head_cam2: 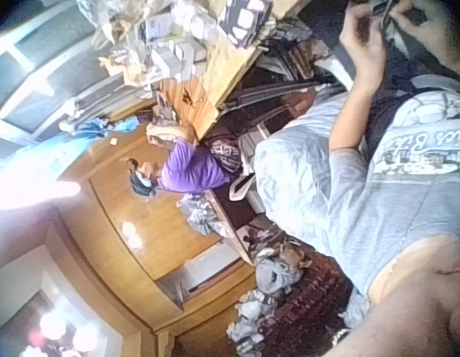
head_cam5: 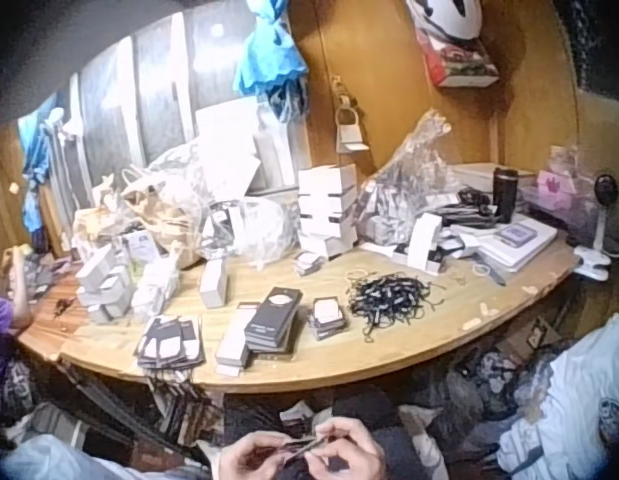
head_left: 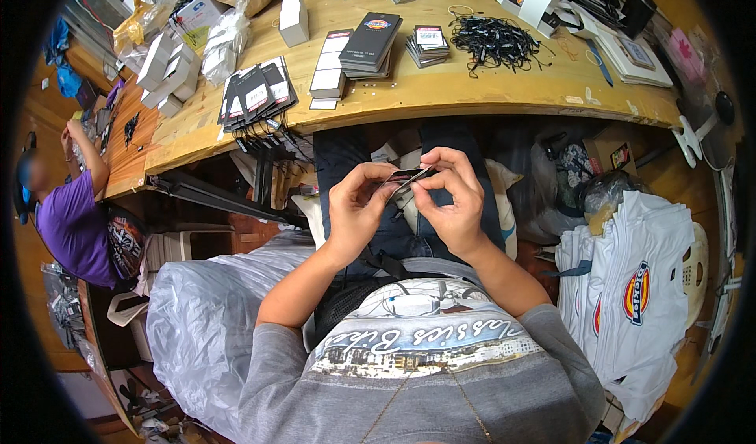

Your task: The person sits cross-legged at a cluttered workbench and repeatedly picks up small black tags and black plastic fasteners. They thread the fasteners through the tags and place the assembled items into a stack on the table.

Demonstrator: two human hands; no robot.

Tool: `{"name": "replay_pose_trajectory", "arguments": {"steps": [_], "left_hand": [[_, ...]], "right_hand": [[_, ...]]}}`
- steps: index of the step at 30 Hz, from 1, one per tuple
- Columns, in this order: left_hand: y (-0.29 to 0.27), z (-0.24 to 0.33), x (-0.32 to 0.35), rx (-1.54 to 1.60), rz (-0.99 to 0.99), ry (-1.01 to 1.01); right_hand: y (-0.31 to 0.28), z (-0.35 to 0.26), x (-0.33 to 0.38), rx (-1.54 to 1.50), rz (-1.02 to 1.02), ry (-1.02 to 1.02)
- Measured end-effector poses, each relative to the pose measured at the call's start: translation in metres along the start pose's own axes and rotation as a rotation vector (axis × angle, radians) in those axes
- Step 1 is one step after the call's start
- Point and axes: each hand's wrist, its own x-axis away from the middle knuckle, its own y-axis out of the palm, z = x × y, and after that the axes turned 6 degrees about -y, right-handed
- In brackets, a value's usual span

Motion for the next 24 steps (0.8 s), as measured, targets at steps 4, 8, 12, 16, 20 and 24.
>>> {"name": "replay_pose_trajectory", "arguments": {"steps": [4, 8, 12, 16, 20, 24], "left_hand": [[-0.0008, 0.0007, 0.0010, -0.071, -0.029, 0.050], [-0.0008, 0.0019, 0.0021, -0.122, -0.040, 0.117], [0.0003, 0.0000, 0.0033, -0.111, -0.039, 0.180], [0.0044, -0.0001, 0.0062, -0.022, -0.005, 0.148], [0.0030, 0.0013, 0.0070, -0.071, -0.054, 0.158], [0.0000, 0.0008, 0.0061, -0.132, -0.081, 0.212]], "right_hand": [[0.0002, 0.0014, 0.0024, 0.022, 0.028, -0.007], [0.0001, 0.0014, 0.0022, -0.010, 0.025, -0.002], [-0.0017, -0.0005, 0.0006, -0.032, -0.017, 0.008], [-0.0062, -0.0067, -0.0011, -0.076, -0.083, 0.046], [-0.0046, -0.0067, 0.0002, -0.110, -0.030, 0.043], [-0.0005, -0.0028, 0.0036, -0.141, 0.037, 0.034]]}}
